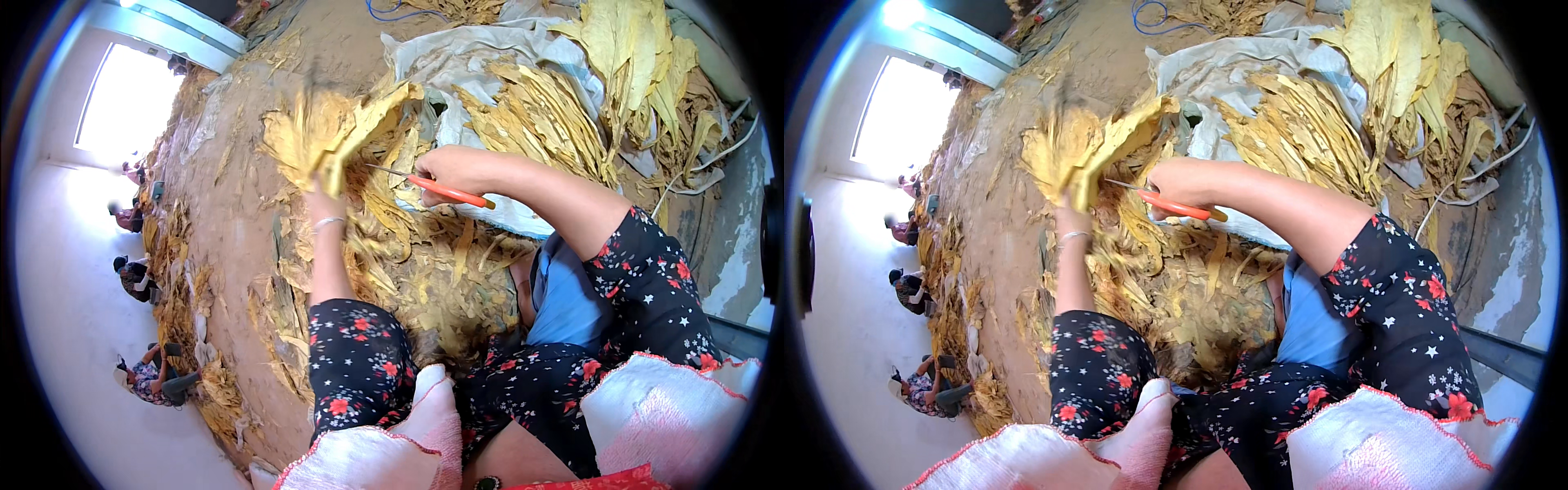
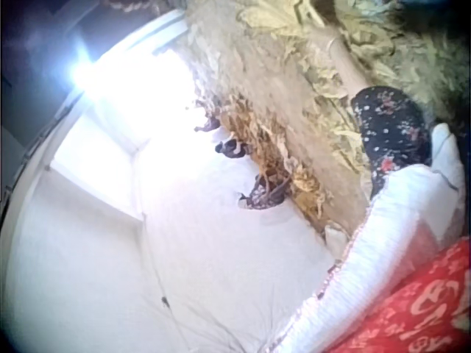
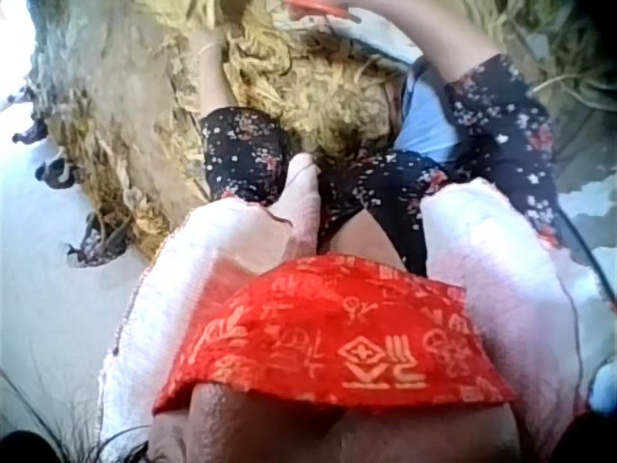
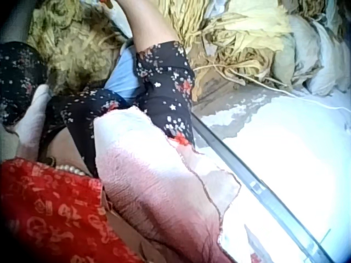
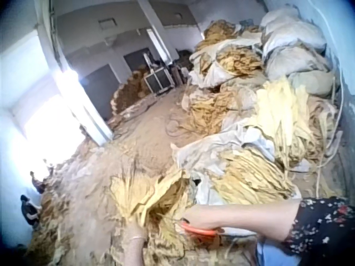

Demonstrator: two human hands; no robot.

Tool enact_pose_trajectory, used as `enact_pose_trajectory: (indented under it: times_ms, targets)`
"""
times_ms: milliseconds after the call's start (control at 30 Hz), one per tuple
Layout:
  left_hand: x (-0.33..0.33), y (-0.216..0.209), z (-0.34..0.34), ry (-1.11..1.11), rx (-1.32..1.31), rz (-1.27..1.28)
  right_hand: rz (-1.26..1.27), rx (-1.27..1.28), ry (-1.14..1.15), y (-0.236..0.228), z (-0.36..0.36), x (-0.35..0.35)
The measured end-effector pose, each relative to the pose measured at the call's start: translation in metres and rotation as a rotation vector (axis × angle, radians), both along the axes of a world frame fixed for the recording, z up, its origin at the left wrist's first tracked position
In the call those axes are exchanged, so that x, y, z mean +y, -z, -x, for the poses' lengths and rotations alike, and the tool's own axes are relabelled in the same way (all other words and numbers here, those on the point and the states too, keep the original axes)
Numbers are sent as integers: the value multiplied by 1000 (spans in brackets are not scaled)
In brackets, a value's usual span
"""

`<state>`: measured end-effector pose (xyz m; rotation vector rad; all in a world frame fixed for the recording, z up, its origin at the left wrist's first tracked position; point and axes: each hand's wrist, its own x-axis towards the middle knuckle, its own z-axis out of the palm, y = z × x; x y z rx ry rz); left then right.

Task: The person is using scissors to trim the edges and stems of large dried tobacco leaves while sitting on the floor surrounded by bundles of leaves.

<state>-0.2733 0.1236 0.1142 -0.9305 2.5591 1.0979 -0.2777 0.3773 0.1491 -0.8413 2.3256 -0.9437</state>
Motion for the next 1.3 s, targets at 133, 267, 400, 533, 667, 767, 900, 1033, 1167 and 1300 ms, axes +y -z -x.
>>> enact_pose_trajectory:
  times_ms: [133, 267, 400, 533, 667, 767, 900, 1033, 1167, 1300]
  targets:
    - [-1, 132, -17, 460, -392, 546, -24, -18, -28, 0, 4, -3]
    - [14, 80, -47, 398, -274, 478, -72, -46, -57, -15, -10, 1]
    - [51, 64, -91, 398, -266, 500, -69, -7, -32, -17, -8, 7]
    - [89, 85, -143, 380, -439, 276, -91, 59, -40, -19, -13, 0]
    - [109, 101, -175, 678, -528, 433, -107, 55, -19, -18, -19, 0]
    - [90, 97, -181, 844, -392, 483, -89, 38, -17, -23, -25, 3]
    - [71, 55, -167, 615, -216, 478, 1, 121, 43, -12, -20, -1]
    - [69, 65, -144, 336, 91, 474, -28, 134, 76, -17, -16, -9]
    - [77, 107, -116, 272, 327, 550, -17, 118, 57, -18, -16, -9]
    - [59, 114, -94, 199, 303, 234, -91, 50, 49, -17, -13, -5]
